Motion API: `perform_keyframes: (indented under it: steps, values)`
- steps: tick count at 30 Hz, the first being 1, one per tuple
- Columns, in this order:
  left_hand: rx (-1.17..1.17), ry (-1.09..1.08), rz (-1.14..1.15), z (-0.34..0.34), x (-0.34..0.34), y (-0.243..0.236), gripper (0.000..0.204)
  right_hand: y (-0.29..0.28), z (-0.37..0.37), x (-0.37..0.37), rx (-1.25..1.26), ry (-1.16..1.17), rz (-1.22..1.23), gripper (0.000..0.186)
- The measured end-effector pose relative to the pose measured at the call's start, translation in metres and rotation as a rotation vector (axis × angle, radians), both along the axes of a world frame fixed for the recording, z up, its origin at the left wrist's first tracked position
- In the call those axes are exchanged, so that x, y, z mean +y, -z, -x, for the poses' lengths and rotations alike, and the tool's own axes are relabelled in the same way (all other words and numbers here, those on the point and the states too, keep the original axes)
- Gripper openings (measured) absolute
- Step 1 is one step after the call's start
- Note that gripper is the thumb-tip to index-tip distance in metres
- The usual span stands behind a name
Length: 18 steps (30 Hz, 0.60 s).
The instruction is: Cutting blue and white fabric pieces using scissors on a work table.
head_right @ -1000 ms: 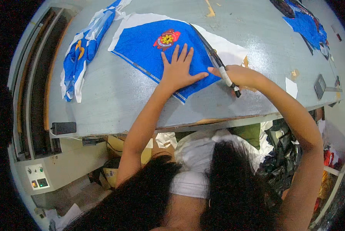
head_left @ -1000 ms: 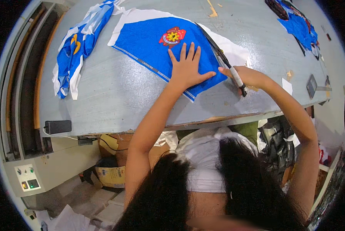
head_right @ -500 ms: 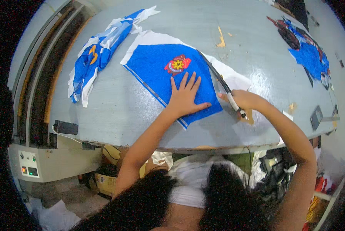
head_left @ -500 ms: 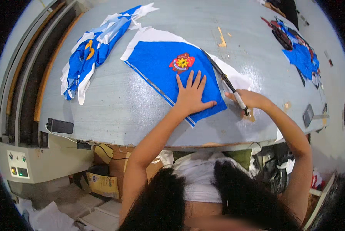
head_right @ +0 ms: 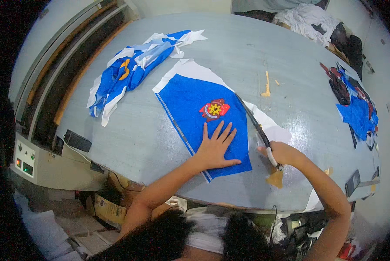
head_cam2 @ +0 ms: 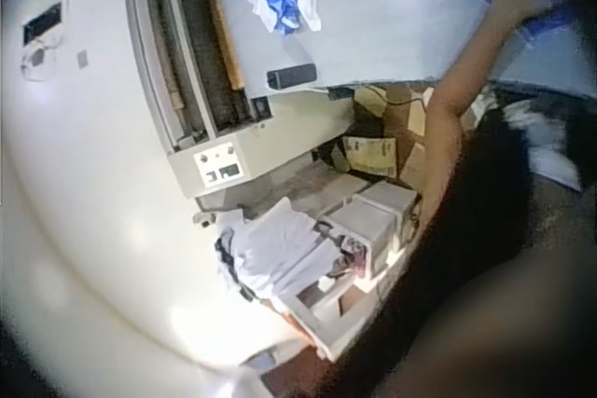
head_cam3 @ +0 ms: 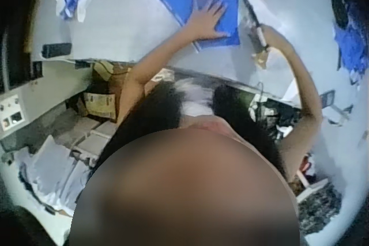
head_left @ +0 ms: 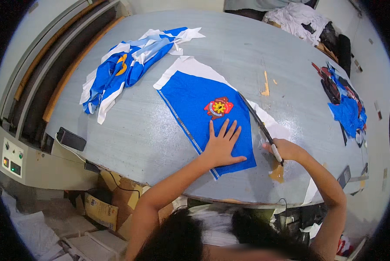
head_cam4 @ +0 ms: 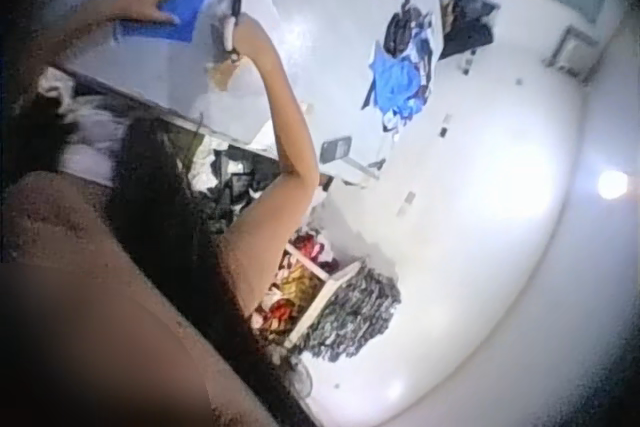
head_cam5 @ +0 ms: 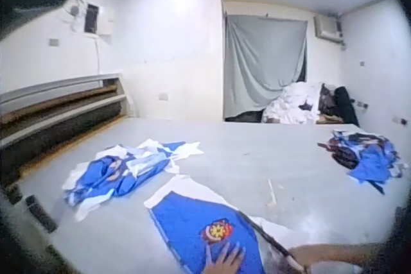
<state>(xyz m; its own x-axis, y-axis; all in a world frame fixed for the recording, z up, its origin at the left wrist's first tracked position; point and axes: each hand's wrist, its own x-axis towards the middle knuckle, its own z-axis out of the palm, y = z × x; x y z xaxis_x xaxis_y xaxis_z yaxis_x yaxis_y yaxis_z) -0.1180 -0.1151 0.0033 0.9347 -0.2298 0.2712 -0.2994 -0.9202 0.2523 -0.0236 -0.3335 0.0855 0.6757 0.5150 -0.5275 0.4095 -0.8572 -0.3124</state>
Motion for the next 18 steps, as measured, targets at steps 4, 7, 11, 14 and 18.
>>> perform_keyframes:
  steps: [4,7,11,14,18]
  values:
    - [0.013,-0.004,-0.016,0.001,0.0,-0.003,0.096,-0.011,-0.007,0.006,0.021,0.058,0.123,0.08]
    - [0.043,-0.004,-0.024,0.0,0.0,-0.004,0.096,-0.008,-0.01,0.01,-0.017,0.042,0.112,0.079]
    - [0.044,0.0,-0.026,-0.001,0.0,-0.004,0.096,0.006,-0.01,0.007,-0.191,0.004,0.053,0.073]
    - [0.038,0.003,-0.034,0.0,0.0,-0.004,0.095,0.007,-0.013,0.003,-0.175,-0.003,0.057,0.071]
    - [0.045,0.013,-0.017,0.0,0.0,-0.005,0.095,-0.008,-0.026,0.005,-0.031,-0.068,0.073,0.072]
